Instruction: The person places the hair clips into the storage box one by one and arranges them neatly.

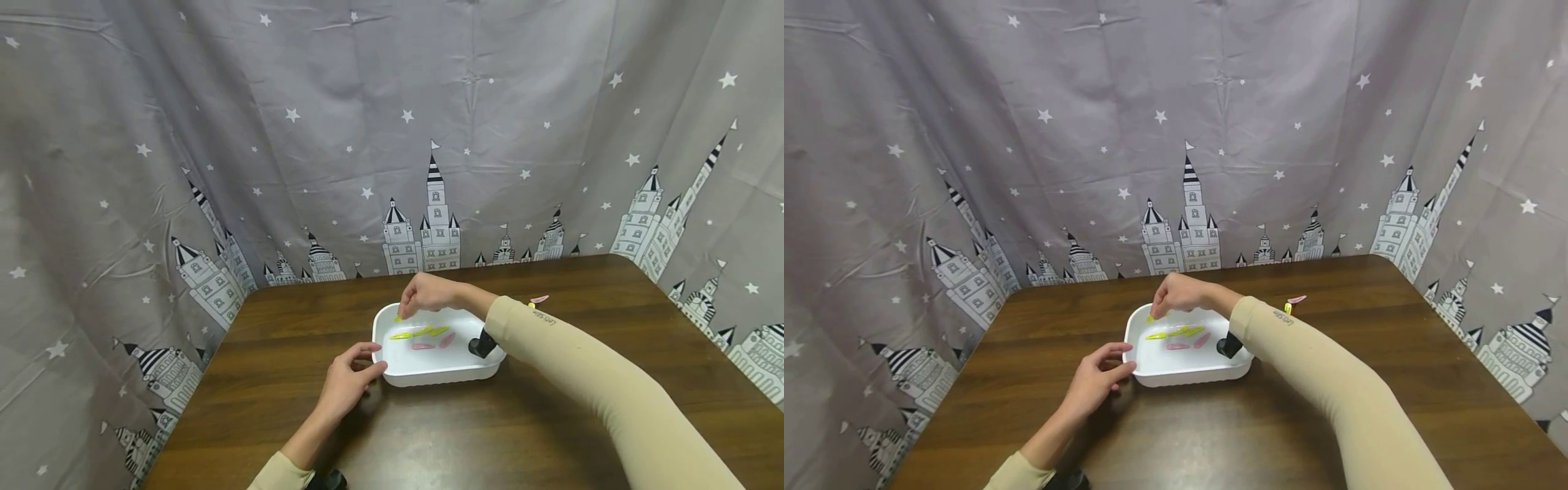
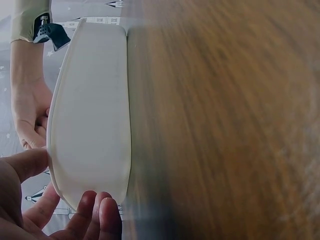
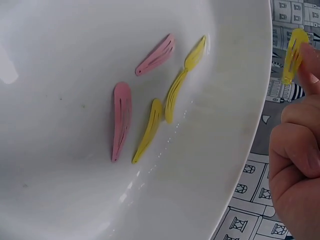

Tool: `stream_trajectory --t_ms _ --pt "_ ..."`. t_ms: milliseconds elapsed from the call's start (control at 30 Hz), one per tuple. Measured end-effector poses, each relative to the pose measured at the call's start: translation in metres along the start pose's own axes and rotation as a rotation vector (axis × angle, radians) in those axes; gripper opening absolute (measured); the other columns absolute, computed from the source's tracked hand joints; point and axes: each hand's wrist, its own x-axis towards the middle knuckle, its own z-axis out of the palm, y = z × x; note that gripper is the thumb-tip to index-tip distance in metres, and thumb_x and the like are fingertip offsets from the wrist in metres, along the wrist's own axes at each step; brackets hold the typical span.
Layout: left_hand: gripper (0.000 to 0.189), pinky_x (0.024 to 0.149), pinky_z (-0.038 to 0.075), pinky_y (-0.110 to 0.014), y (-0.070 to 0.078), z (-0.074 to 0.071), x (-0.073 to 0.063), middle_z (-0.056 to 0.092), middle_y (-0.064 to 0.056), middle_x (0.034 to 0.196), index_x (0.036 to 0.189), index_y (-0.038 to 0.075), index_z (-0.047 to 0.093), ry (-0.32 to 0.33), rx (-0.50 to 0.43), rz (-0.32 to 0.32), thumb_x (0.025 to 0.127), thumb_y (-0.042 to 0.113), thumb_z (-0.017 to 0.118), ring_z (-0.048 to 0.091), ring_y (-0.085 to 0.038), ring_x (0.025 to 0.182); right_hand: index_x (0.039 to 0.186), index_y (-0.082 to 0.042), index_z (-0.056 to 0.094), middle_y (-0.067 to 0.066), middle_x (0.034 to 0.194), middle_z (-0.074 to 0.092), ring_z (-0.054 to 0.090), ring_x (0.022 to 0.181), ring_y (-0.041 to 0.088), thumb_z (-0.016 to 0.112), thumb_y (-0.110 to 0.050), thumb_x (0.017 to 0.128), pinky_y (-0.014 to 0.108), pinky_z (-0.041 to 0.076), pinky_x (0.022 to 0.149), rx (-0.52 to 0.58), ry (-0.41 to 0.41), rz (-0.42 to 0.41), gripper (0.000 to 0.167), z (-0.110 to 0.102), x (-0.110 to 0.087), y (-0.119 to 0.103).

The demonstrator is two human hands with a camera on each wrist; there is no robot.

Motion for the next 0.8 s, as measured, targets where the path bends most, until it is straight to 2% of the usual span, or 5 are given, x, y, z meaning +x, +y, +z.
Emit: stream_trajectory --t_ms 233,600,800 --pt "0.033 0.059 0.052 -0.028 0.001 0.000 -0.001 0.069 -0.014 0.110 0.118 0.008 0.069 0.003 0.001 0.000 0.089 0.020 0.077 0.065 -0.019 0.081 0.106 -0.003 0.076 0.001 0.101 0.077 0.029 0.042 0.004 0.072 -0.017 0.090 0.020 0.025 0.043 -0.017 0.009 0.002 0.022 0.001 -0.004 0.002" --pt "0.033 0.060 0.052 -0.029 0.003 0.001 -0.001 0.069 -0.013 0.111 0.119 0.008 0.069 0.007 0.007 -0.014 0.089 0.020 0.077 0.065 -0.020 0.084 0.105 -0.006 0.077 0.004 0.107 0.074 0.028 0.043 0.006 0.072 -0.022 0.092 0.022 0.024 0.044 0.009 0.086 0.028 0.021 -0.022 -0.028 0.011" --pt "0.032 0.060 0.053 -0.029 0.002 0.002 0.000 0.069 -0.017 0.114 0.118 0.008 0.069 0.011 0.008 -0.012 0.089 0.020 0.077 0.065 -0.020 0.084 0.099 -0.012 0.078 -0.001 0.083 0.067 0.027 0.043 0.008 0.071 -0.020 0.093 0.024 0.024 0.045 0.037 0.128 0.045 0.012 -0.036 -0.043 0.018"
